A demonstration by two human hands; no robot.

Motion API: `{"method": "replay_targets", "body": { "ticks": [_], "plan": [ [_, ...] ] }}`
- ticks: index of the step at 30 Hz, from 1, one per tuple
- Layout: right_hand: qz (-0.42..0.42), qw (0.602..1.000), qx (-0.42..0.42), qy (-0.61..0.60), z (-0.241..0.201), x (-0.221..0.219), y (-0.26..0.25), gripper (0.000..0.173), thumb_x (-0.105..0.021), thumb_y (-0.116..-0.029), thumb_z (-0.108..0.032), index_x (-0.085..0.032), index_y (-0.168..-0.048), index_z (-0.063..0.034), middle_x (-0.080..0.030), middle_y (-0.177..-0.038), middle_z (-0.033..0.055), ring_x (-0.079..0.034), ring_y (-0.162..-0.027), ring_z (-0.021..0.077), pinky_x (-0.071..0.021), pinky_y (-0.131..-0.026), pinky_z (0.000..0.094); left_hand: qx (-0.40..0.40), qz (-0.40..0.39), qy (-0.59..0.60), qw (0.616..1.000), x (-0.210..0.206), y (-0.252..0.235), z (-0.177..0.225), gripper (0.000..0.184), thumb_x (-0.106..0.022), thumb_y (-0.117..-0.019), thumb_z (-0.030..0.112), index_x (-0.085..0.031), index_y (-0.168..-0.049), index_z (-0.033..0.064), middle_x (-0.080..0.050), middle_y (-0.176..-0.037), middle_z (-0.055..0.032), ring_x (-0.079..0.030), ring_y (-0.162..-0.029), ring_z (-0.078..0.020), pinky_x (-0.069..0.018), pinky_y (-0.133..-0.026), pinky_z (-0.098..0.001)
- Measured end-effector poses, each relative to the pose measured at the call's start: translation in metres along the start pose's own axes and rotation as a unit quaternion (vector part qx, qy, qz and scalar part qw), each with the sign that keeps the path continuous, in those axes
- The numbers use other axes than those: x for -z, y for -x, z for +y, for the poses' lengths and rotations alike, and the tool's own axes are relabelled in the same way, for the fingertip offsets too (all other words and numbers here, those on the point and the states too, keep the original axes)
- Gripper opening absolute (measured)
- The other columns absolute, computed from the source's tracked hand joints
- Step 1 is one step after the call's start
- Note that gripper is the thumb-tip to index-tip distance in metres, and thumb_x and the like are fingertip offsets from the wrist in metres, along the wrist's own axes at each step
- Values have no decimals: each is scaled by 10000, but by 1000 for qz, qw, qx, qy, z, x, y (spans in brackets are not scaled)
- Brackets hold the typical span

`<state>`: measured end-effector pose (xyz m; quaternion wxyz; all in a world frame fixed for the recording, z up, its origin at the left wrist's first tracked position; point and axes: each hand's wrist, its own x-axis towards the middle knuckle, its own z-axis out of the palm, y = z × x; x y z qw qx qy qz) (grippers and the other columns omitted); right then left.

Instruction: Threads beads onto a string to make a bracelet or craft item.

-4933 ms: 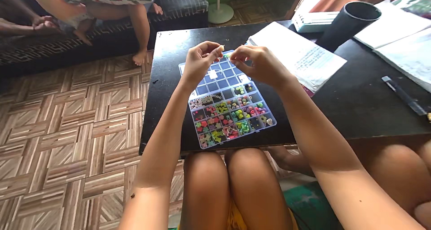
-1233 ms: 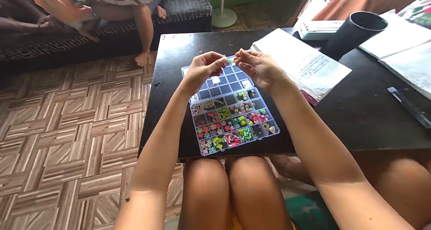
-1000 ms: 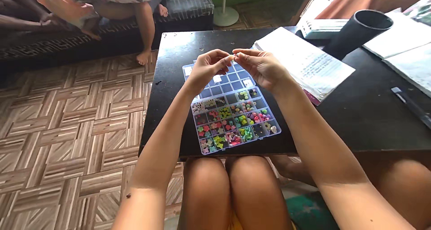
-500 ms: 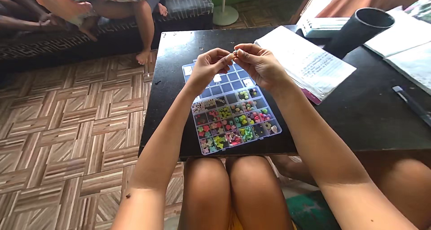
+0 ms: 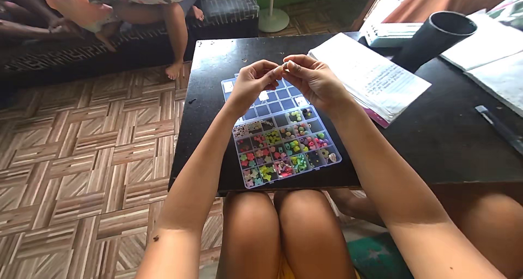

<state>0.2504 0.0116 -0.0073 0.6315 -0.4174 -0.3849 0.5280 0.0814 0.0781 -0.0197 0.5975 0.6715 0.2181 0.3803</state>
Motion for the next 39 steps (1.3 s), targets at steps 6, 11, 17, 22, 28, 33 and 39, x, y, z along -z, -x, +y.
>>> {"method": "replay_targets", "body": {
  "ticks": [6,11,17,22,28,33,39],
  "plan": [
    [-4,1000,3,1,1,0,0,110,-560,-1016,8,-648,-1040,-53,-714,-900,-16,-712,-831,57,-595,-848,219,4,2,-3,1000,0,0,1,60,-592,-1024,73,-641,-1049,49,-683,-872,48,-665,-777,-23,-578,-756,-212],
    [-8,1000,1,1,1,1,-1,113,-564,-1010,21,-649,-1030,-51,-715,-901,-12,-715,-831,59,-596,-851,222,3,1,-2,1000,-1,1,1,48,-595,-1019,61,-638,-1036,45,-681,-862,48,-665,-769,-23,-576,-748,-208],
    [-10,1000,1,7,0,0,0,117,-575,-1000,32,-652,-1033,-50,-724,-916,-8,-722,-854,64,-595,-864,227,3,1,2,1000,-1,1,2,43,-603,-1015,59,-640,-1034,49,-681,-861,50,-665,-770,-20,-576,-750,-205],
    [-5,1000,2,16,-1,0,0,113,-590,-992,32,-662,-1038,-41,-722,-915,-11,-715,-843,59,-594,-854,222,-2,2,7,1000,-2,1,2,47,-598,-1009,27,-604,-1052,46,-668,-853,42,-660,-760,-27,-575,-739,-204],
    [5,999,-4,34,-1,-2,1,96,-611,-986,16,-686,-1020,-32,-725,-894,-5,-710,-809,58,-595,-814,215,8,3,16,1000,-2,1,3,57,-595,-1006,17,-586,-1042,61,-664,-848,45,-661,-758,-29,-576,-742,-206],
    [-2,999,3,54,-1,-2,2,101,-609,-985,18,-641,-1047,-55,-717,-889,-18,-706,-805,49,-594,-802,211,9,-3,17,1000,-1,0,2,73,-601,-1000,12,-577,-1054,55,-669,-854,38,-663,-758,-31,-575,-739,-209],
    [-22,997,35,69,7,1,-1,100,-619,-980,9,-649,-984,-86,-700,-861,-36,-676,-784,34,-579,-774,202,15,-5,23,1000,-2,1,1,77,-592,-1003,9,-582,-1062,58,-668,-853,46,-663,-758,-29,-576,-744,-207]
  ]
}}
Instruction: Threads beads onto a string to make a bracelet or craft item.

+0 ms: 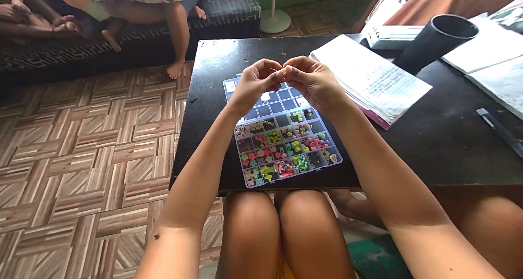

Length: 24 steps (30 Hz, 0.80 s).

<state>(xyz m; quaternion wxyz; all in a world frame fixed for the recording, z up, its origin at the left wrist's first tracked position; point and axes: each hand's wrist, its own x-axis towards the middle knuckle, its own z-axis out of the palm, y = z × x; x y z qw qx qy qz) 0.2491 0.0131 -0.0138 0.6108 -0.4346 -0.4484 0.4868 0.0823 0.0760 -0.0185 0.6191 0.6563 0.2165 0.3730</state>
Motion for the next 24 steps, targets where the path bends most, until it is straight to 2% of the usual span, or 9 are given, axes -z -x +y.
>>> {"method": "replay_targets", "body": {
  "ticks": [5,12,15,20,24],
  "plan": [
    [-4,1000,31,3,4,1,-1,137,-642,-958,21,-633,-895,-101,-696,-809,-40,-664,-742,30,-572,-755,206,38,-7,56,998,-2,1,-3,90,-543,-1025,-1,-592,-1046,71,-661,-872,41,-659,-783,-37,-577,-769,-218],
    [-34,993,75,82,3,6,-3,130,-658,-949,1,-612,-904,-112,-672,-782,-78,-641,-713,2,-556,-726,187,52,-26,62,996,0,2,1,97,-547,-1024,3,-610,-1017,78,-670,-856,43,-662,-778,-32,-575,-770,-206],
    [-41,994,57,88,0,4,-1,87,-604,-996,-40,-618,-942,-108,-660,-793,-86,-632,-716,-8,-550,-725,175,47,-34,71,996,1,2,2,101,-550,-1022,2,-612,-1024,82,-674,-872,44,-663,-792,-31,-574,-778,-207],
    [-24,996,33,76,-8,3,1,136,-503,-1061,-99,-592,-959,-110,-618,-829,-66,-608,-730,9,-540,-713,179,56,-48,55,996,1,3,7,104,-524,-1041,30,-615,-1034,78,-668,-866,48,-660,-791,-35,-573,-779,-213],
    [10,999,30,5,-17,9,1,194,-404,-1105,-156,-564,-997,-132,-665,-911,-54,-636,-771,17,-548,-737,187,67,-59,29,996,4,4,10,83,-542,-1040,48,-619,-1064,67,-685,-896,41,-676,-822,-42,-579,-806,-226]
  ]
}}
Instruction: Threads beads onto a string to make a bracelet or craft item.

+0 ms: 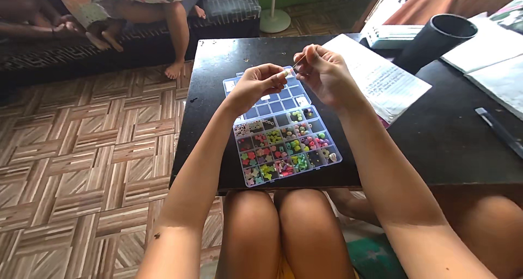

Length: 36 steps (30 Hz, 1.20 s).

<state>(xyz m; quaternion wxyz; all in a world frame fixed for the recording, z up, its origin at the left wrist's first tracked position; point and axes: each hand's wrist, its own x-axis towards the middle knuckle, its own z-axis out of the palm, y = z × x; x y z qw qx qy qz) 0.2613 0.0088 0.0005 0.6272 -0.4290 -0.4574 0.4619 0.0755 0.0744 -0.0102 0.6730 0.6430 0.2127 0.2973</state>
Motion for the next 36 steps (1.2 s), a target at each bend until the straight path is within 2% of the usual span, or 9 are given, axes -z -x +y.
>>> {"method": "replay_targets", "body": {
  "ticks": [3,8,13,17,21,25,30,33,36],
  "plan": [
    [27,998,13,-64,-6,7,0,204,-345,-1126,-205,-518,-1035,-145,-699,-905,-43,-669,-751,27,-566,-707,188,-17,-2,-71,997,4,-1,-1,82,-578,-1025,50,-630,-1083,24,-688,-900,21,-677,-813,-45,-583,-792,-229],
    [123,981,114,-98,-10,16,-4,194,-354,-1121,-172,-489,-982,-165,-563,-729,-73,-583,-631,37,-557,-671,206,-34,-1,-224,974,21,1,3,143,-595,-1016,61,-639,-1114,-33,-686,-933,-16,-658,-826,-25,-562,-812,-223],
    [215,954,174,-111,-12,21,-9,193,-370,-1115,-137,-470,-950,-145,-514,-674,-65,-534,-560,39,-535,-625,198,-6,9,-352,936,33,2,7,171,-645,-997,101,-674,-1118,-16,-698,-1011,-77,-653,-860,-49,-540,-825,-232],
    [150,960,231,48,-8,21,-7,146,-372,-1098,-113,-481,-1004,-139,-534,-713,-98,-559,-611,22,-543,-651,219,-23,-18,-418,908,28,1,4,186,-659,-987,113,-705,-1108,-20,-707,-1085,-148,-681,-956,-191,-546,-870,-351],
    [36,957,247,145,-7,12,-2,86,-450,-1076,-111,-514,-1026,-139,-588,-779,-123,-595,-686,-6,-544,-676,202,-58,-59,-459,884,29,0,-3,163,-704,-947,87,-741,-1060,-24,-688,-1131,-203,-659,-987,-267,-524,-872,-392],
    [-41,911,310,270,-4,8,0,83,-610,-998,-95,-621,-1007,-14,-631,-950,-38,-609,-837,-27,-531,-748,159,-70,-37,-413,907,28,0,1,293,-723,-944,149,-709,-1185,-18,-675,-1182,-183,-656,-991,-233,-531,-844,-371],
    [-91,877,337,330,4,2,-1,147,-685,-961,-124,-684,-960,23,-596,-1064,87,-549,-895,18,-454,-727,133,-122,-6,-166,979,11,5,11,243,-581,-1022,111,-663,-1230,15,-713,-1112,21,-647,-945,-4,-528,-824,-202],
    [-87,874,352,325,4,1,-1,157,-682,-966,-130,-687,-977,27,-588,-1081,93,-544,-889,12,-448,-728,131,-113,-36,-63,991,5,5,12,262,-513,-1054,112,-631,-1271,26,-698,-1096,41,-658,-972,-31,-549,-838,-224],
    [-71,876,354,319,2,1,-1,136,-685,-960,-126,-700,-976,8,-592,-1082,78,-558,-915,15,-464,-755,140,-117,-45,-59,990,5,5,11,203,-546,-1036,97,-678,-1183,54,-730,-1009,59,-676,-919,-28,-557,-819,-222]
  ]
}}
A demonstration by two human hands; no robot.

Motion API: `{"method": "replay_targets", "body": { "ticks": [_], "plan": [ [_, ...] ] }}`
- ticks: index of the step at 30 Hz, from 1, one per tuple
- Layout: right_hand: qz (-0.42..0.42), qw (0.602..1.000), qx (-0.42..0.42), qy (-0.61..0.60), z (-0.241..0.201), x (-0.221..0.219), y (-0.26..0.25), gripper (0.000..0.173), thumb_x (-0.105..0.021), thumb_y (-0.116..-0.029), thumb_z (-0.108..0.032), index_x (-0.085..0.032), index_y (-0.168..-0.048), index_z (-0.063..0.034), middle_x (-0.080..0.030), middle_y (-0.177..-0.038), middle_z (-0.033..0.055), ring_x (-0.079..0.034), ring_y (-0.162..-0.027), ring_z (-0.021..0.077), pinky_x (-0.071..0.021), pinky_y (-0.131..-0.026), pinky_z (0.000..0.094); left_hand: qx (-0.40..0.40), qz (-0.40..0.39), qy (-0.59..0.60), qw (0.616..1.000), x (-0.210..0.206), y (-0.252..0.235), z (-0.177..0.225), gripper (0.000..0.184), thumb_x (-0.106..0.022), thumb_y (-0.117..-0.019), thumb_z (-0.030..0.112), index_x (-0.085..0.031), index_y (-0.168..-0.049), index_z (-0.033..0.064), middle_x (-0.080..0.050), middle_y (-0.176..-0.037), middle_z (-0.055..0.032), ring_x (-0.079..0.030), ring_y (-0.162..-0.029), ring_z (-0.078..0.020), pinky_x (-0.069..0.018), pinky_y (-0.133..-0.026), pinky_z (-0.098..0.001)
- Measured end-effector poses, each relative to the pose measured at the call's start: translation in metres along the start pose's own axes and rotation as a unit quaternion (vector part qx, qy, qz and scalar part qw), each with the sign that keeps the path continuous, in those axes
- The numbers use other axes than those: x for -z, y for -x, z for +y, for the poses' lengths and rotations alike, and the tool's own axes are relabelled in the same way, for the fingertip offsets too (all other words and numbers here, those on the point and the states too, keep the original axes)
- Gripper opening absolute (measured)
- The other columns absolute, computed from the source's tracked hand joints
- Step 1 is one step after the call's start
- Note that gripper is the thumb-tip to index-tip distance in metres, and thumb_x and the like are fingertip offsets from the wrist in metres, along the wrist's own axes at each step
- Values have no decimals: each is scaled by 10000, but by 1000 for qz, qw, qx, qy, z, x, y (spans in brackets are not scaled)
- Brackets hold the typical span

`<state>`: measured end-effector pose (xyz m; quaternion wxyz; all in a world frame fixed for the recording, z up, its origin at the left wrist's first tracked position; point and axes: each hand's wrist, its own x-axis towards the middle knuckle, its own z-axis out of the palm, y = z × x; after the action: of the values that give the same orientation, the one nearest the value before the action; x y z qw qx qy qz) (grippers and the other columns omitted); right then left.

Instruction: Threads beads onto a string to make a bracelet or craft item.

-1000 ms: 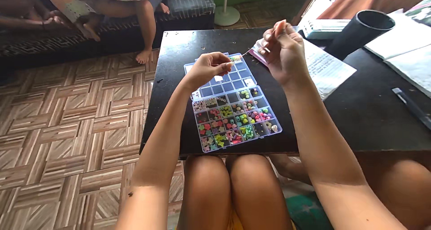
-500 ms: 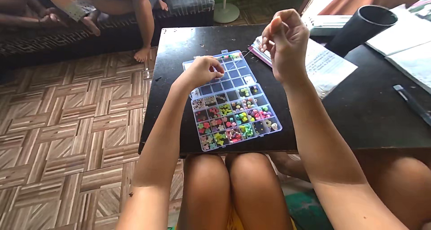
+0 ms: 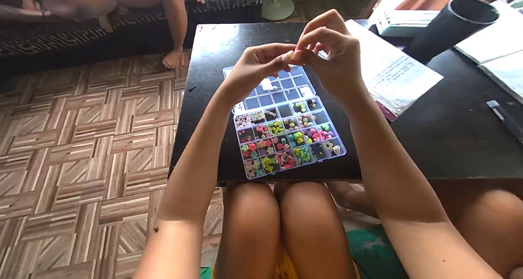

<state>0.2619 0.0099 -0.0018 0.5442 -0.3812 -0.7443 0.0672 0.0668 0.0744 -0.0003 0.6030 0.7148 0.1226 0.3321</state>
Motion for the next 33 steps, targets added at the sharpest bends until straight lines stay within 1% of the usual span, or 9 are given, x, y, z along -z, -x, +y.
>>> {"method": "replay_targets", "body": {
  "ticks": [6,9,12,14,17,20,25,28,33],
  "plan": [
    [3,1000,-12,14,-2,-1,0,128,-678,-965,-120,-690,-950,6,-607,-1052,70,-571,-941,25,-470,-760,144,2,7,-4,1000,0,0,1,95,-597,-993,25,-664,-981,91,-707,-834,75,-655,-748,-2,-552,-711,-181],
    [8,999,-36,5,-5,1,-1,140,-653,-983,-126,-666,-967,12,-608,-1048,56,-589,-942,18,-498,-760,143,-2,26,-3,1000,0,-1,-1,89,-593,-1006,36,-659,-979,90,-705,-830,74,-659,-743,-7,-560,-705,-186],
    [0,998,-58,23,-12,8,-2,198,-595,-1028,-188,-590,-1082,3,-610,-984,7,-605,-853,-14,-521,-734,158,12,73,-27,997,0,-3,-1,61,-583,-1019,59,-641,-1012,76,-684,-843,73,-650,-765,-9,-554,-722,-195],
    [-46,995,-57,67,-23,19,1,228,-579,-1031,-173,-596,-1125,35,-621,-979,51,-603,-856,35,-521,-758,200,10,107,-47,993,1,-5,-5,51,-598,-1014,69,-645,-1027,52,-686,-856,58,-653,-768,-14,-556,-721,-201],
    [-157,975,-64,144,-39,29,25,125,-612,-976,-58,-684,-1049,13,-647,-1016,136,-632,-877,191,-540,-768,330,-13,169,-137,976,-1,-9,-15,127,-616,-1008,97,-670,-1043,-13,-692,-873,-11,-646,-749,-38,-546,-696,-218],
    [-232,952,-105,169,-29,25,50,116,-685,-921,-25,-757,-1011,-22,-668,-1046,165,-651,-938,316,-543,-826,514,-33,180,-250,951,-2,-8,-23,172,-620,-1002,109,-698,-1052,-36,-716,-932,-100,-682,-805,-98,-562,-774,-264],
    [-280,938,-138,151,-24,23,59,133,-676,-938,-46,-781,-1019,-49,-622,-1017,136,-626,-884,267,-535,-792,485,-14,164,-229,959,-6,-8,-18,144,-620,-1006,90,-688,-1056,-28,-699,-944,-84,-655,-799,-60,-540,-762,-224],
    [-319,925,-161,129,-26,27,54,131,-716,-919,-121,-779,-1020,-66,-625,-1051,135,-621,-911,280,-510,-801,533,-18,169,-216,962,-5,-9,-19,138,-621,-1007,87,-688,-1047,-27,-697,-921,-71,-645,-778,-46,-534,-748,-211],
    [-364,900,-200,133,-29,28,43,102,-754,-900,-87,-746,-984,-29,-613,-997,138,-610,-889,286,-490,-798,541,-16,163,-193,967,-5,-10,-20,141,-621,-1009,92,-688,-1049,-25,-697,-914,-69,-652,-778,-47,-543,-753,-215]
  ]
}}
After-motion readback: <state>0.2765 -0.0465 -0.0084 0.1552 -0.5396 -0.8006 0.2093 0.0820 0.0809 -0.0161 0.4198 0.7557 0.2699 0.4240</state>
